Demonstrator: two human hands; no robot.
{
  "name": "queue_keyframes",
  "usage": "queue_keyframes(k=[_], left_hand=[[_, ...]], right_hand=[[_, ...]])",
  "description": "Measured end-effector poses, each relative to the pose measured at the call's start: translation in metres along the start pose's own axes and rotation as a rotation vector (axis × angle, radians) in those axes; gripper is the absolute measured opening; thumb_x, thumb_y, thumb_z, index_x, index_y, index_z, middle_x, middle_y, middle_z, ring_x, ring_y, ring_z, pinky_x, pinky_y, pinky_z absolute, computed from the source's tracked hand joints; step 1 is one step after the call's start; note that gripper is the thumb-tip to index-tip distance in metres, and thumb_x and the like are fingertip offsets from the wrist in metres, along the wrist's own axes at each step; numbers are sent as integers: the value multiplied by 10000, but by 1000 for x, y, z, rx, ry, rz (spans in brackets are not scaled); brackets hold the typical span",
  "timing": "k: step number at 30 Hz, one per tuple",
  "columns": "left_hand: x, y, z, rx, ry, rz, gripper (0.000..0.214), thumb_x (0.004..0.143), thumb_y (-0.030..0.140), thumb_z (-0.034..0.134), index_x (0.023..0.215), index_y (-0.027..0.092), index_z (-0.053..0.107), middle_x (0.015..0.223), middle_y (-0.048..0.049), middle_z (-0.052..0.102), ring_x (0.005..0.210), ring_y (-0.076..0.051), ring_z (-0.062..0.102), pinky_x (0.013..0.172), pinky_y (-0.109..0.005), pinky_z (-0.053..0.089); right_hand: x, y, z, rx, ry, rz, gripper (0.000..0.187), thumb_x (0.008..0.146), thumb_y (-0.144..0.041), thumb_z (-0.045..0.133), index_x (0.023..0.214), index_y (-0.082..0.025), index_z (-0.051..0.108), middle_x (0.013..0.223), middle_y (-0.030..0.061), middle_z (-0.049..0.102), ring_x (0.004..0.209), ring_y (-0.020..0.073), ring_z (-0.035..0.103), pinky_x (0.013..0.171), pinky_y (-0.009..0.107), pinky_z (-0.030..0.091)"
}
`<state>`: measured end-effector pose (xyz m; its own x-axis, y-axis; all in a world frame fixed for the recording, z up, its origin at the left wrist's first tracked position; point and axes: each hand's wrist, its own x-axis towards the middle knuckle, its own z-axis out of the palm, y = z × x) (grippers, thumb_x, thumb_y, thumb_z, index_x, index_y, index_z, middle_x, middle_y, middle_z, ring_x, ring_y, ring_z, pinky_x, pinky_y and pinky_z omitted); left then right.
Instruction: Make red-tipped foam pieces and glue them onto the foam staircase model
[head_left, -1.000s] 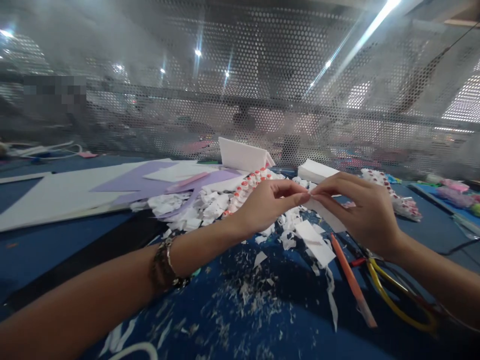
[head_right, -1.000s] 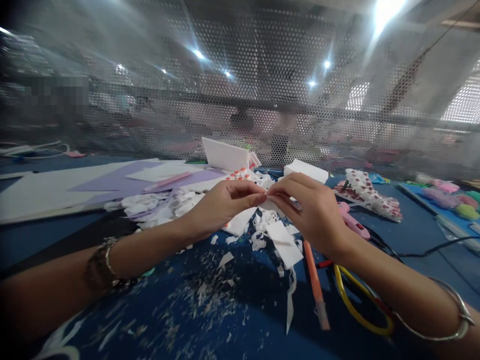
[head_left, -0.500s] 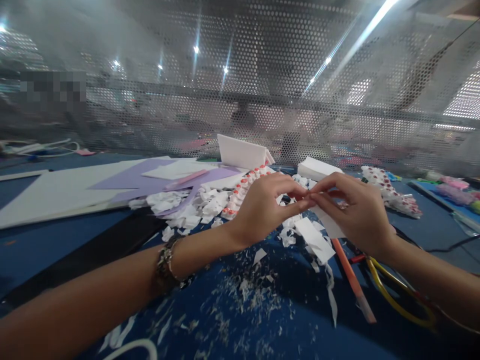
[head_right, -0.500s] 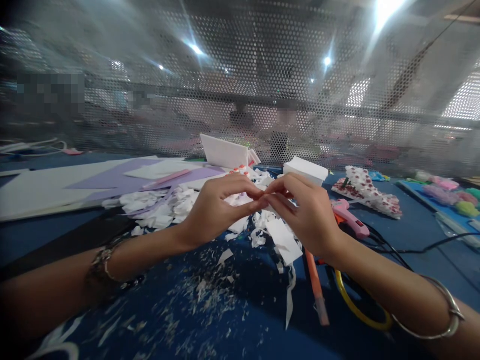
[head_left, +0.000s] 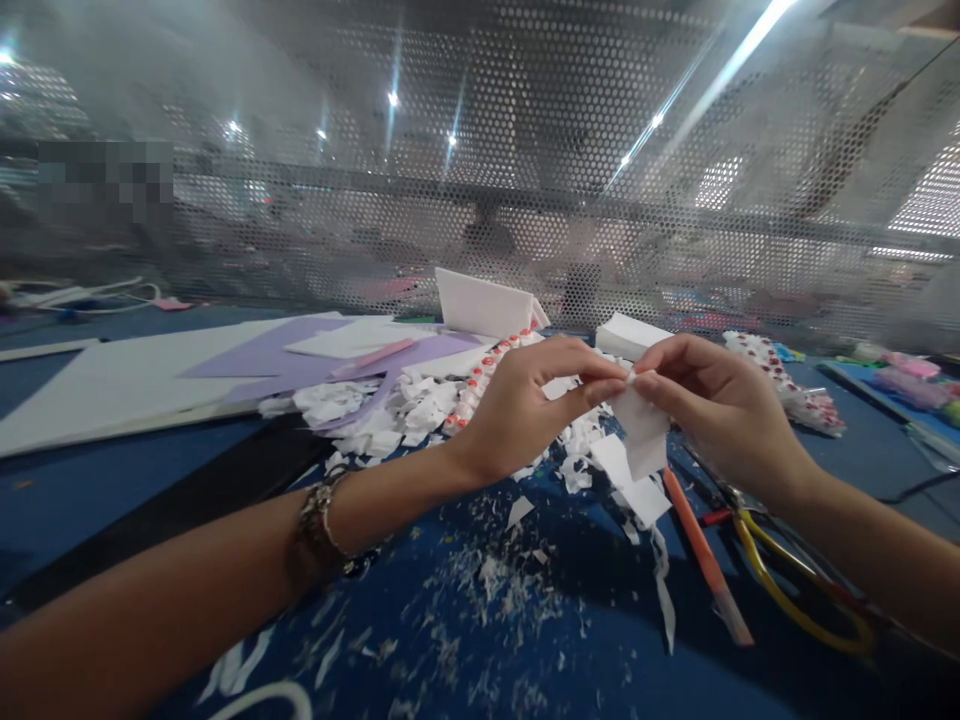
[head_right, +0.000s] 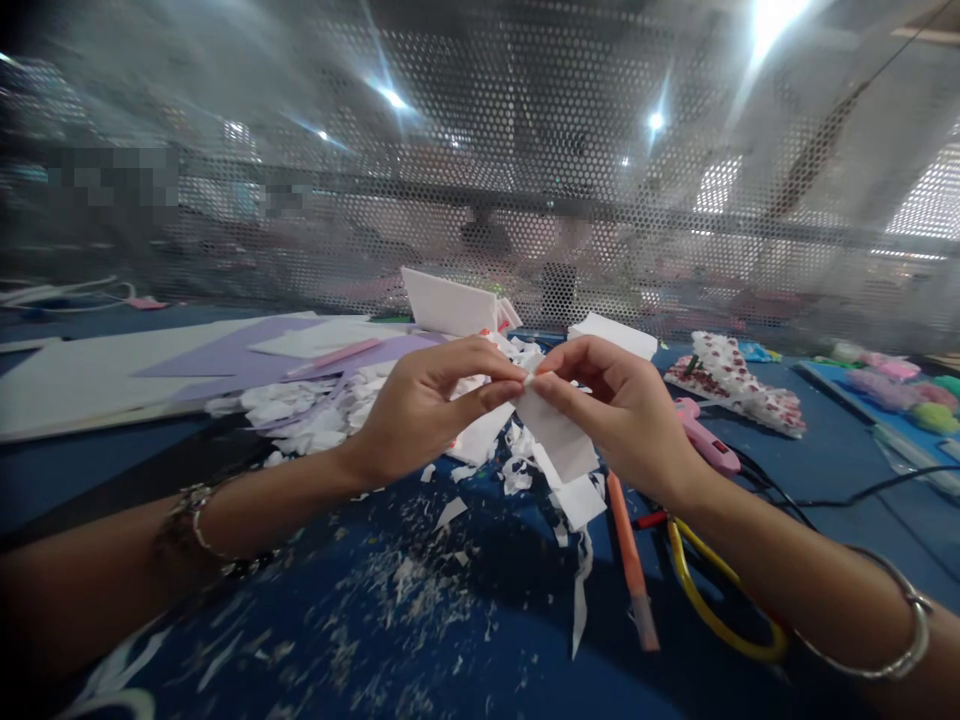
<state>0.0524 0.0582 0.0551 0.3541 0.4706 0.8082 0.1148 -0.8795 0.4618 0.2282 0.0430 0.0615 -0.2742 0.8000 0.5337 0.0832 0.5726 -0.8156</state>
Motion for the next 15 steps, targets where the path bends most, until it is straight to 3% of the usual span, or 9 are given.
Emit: queue_keyframes(k=[5,15], left_hand=[[-1,0,-2,-66,-26,6,62,779,216,622,783,173,667,758,-18,660,737,-113,566,725,-248,439],[-2,7,6,-388,22,-250,60,728,229,660,705,174,668,685,12,642,670,-90,551,624,-200,411]], right_hand=[[-2,1,2,163,-34,29,62,734,-235,658,784,-201,641,674,-36,595,574,24,526,500,127,404],[-7,-5,7,292,-7,97,35,748,-246,648,738,-214,655,639,-48,588,575,15,519,521,112,404]])
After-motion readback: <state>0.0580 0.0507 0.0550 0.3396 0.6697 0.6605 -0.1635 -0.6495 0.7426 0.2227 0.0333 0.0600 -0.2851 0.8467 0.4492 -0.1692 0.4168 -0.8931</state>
